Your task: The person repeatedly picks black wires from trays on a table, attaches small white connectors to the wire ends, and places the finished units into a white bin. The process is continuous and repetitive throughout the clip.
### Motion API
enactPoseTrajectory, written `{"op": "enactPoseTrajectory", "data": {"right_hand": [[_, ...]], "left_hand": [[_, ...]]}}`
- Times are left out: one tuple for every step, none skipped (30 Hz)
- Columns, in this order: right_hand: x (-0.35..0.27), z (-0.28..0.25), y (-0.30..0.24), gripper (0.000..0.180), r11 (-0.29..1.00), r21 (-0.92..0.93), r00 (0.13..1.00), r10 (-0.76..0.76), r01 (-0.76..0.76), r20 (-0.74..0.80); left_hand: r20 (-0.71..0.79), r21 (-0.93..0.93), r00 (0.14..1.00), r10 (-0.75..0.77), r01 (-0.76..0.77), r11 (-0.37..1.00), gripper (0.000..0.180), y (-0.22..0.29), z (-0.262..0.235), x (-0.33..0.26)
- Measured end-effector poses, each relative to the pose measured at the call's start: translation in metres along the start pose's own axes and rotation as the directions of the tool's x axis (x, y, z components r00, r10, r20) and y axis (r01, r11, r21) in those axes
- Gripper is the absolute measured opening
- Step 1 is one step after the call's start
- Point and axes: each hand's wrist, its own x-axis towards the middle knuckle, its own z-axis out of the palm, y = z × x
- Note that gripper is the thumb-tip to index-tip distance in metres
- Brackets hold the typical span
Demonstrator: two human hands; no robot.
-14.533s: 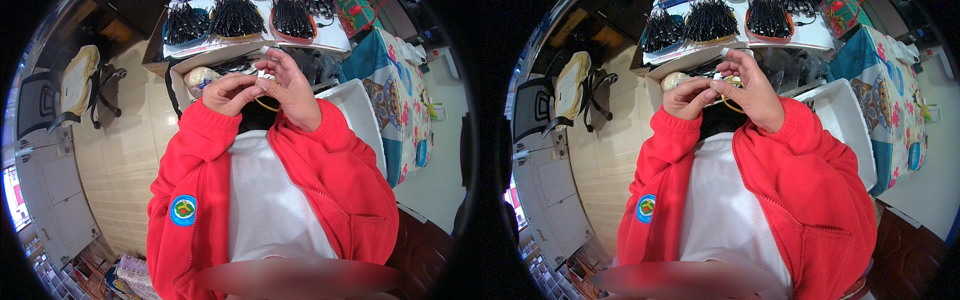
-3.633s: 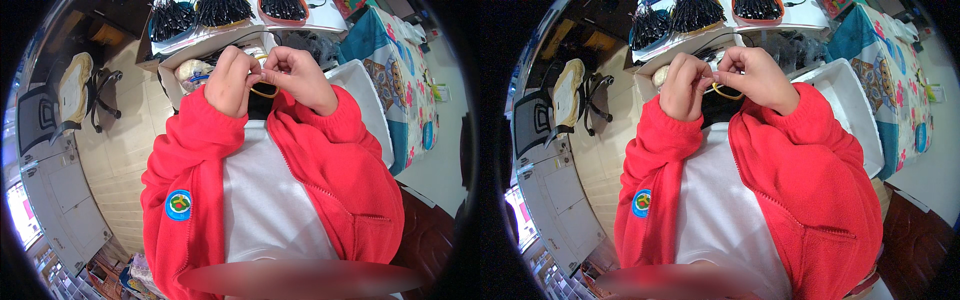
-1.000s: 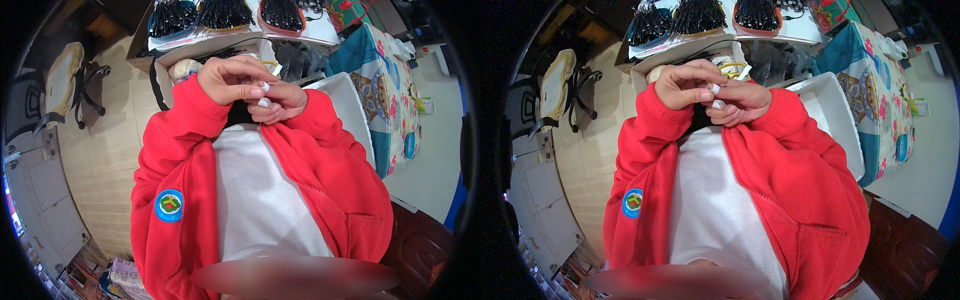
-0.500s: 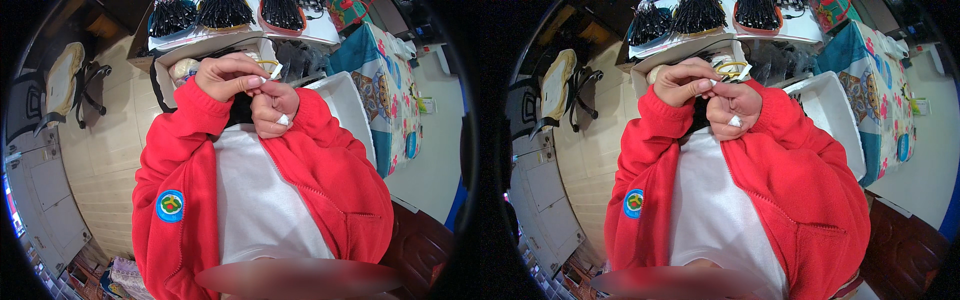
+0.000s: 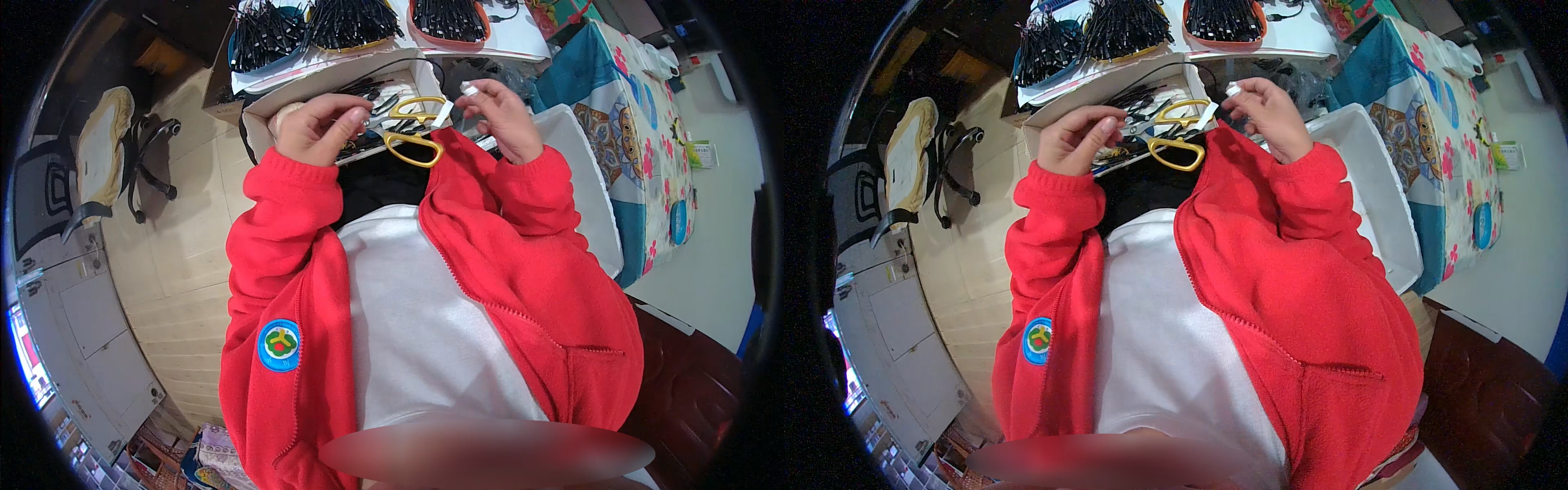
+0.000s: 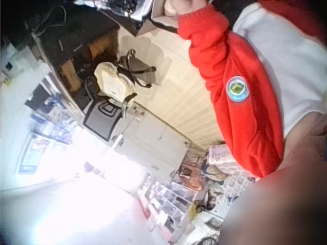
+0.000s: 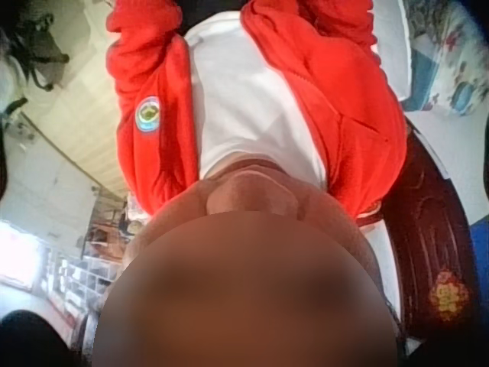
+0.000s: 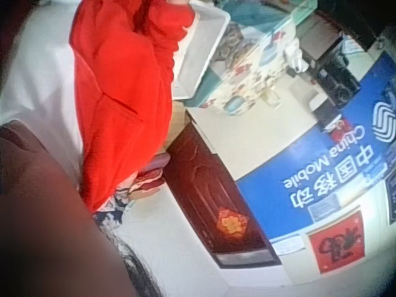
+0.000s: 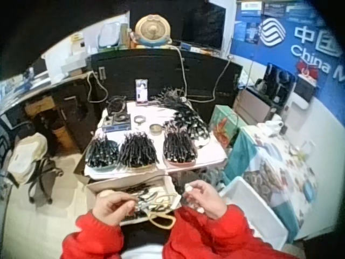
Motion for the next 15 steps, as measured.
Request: {"op": "enactPoseTrajectory", "data": {"right_hand": [[0.003, 0.001, 0.006, 0.026, 1.000, 0.018, 0.999, -0.010, 0.009, 0.037], [0.006, 0.002, 0.010, 0.027, 0.999, 0.037, 0.997, -0.026, 0.023, 0.074], [0.008, 0.003, 0.012, 0.029, 0.998, 0.059, 0.992, -0.041, 0.034, 0.121], [0.009, 0.003, 0.013, 0.032, 0.998, 0.051, 0.992, -0.032, 0.026, 0.122], [0.009, 0.004, 0.012, 0.032, 0.998, 0.051, 0.990, -0.055, 0.049, 0.130], [0.009, 0.005, 0.011, 0.033, 0.997, 0.046, 0.988, -0.074, 0.068, 0.132], [0.009, 0.006, 0.009, 0.034, 0.996, 0.032, 0.991, -0.087, 0.084, 0.099], [0.007, 0.007, 0.008, 0.035, 0.990, 0.032, 0.984, -0.137, 0.134, 0.112], [0.006, 0.010, 0.008, 0.036, 0.983, 0.020, 0.979, -0.182, 0.181, 0.090], [0.004, 0.011, 0.008, 0.036, 0.969, 0.014, 0.965, -0.246, 0.246, 0.091], [0.005, 0.013, 0.008, 0.038, 0.935, -0.095, 0.940, -0.336, 0.341, 0.066], [0.002, 0.012, 0.007, 0.038, 0.926, -0.042, 0.924, -0.371, 0.376, 0.094], [0.000, 0.011, 0.008, 0.039, 0.921, 0.003, 0.912, -0.387, 0.390, 0.139], [0.001, 0.008, 0.006, 0.041, 0.947, 0.196, 0.945, -0.288, 0.256, 0.158], [0.001, 0.003, 0.004, 0.044, 0.914, 0.386, 0.949, -0.223, 0.124, 0.224]], "left_hand": [[0.016, 0.028, 1.000, 0.010, -0.011, 1.000, 0.017, -0.004, 0.003, 0.000], [0.035, 0.053, 0.999, 0.012, -0.014, 0.998, 0.016, -0.008, 0.006, 0.000], [0.054, 0.074, 0.998, 0.012, -0.016, 0.997, 0.016, -0.011, 0.008, 0.000], [0.064, 0.064, 0.998, 0.003, -0.008, 0.998, 0.016, -0.013, 0.010, 0.000], [0.067, 0.075, 0.998, 0.003, -0.008, 0.997, 0.016, -0.014, 0.010, 0.000], [0.070, 0.085, 0.998, 0.003, -0.009, 0.996, 0.016, -0.015, 0.011, 0.000], [0.071, 0.096, 0.997, -0.011, 0.004, 0.995, 0.016, -0.015, 0.011, 0.001], [0.060, 0.080, 0.998, -0.017, 0.013, 0.997, 0.016, -0.014, 0.010, 0.001], [0.043, 0.091, 0.999, -0.006, 0.002, 0.996, 0.016, -0.013, 0.009, 0.000], [0.025, 0.101, 1.000, -0.003, 0.001, 0.995, 0.016, -0.011, 0.009, -0.001], [0.006, 0.104, 1.000, -0.002, 0.001, 0.995, 0.016, -0.010, 0.008, -0.001], [-0.012, 0.082, 1.000, -0.003, 0.004, 0.997, 0.016, -0.009, 0.008, -0.002], [-0.014, 0.087, 1.000, 0.001, 0.001, 0.996, 0.016, -0.008, 0.007, -0.003], [-0.015, 0.083, 1.000, 0.005, -0.003, 0.997, 0.016, -0.006, 0.004, -0.004], [-0.017, 0.080, 1.000, 0.008, -0.007, 0.997, 0.017, -0.005, 0.001, -0.005]]}}
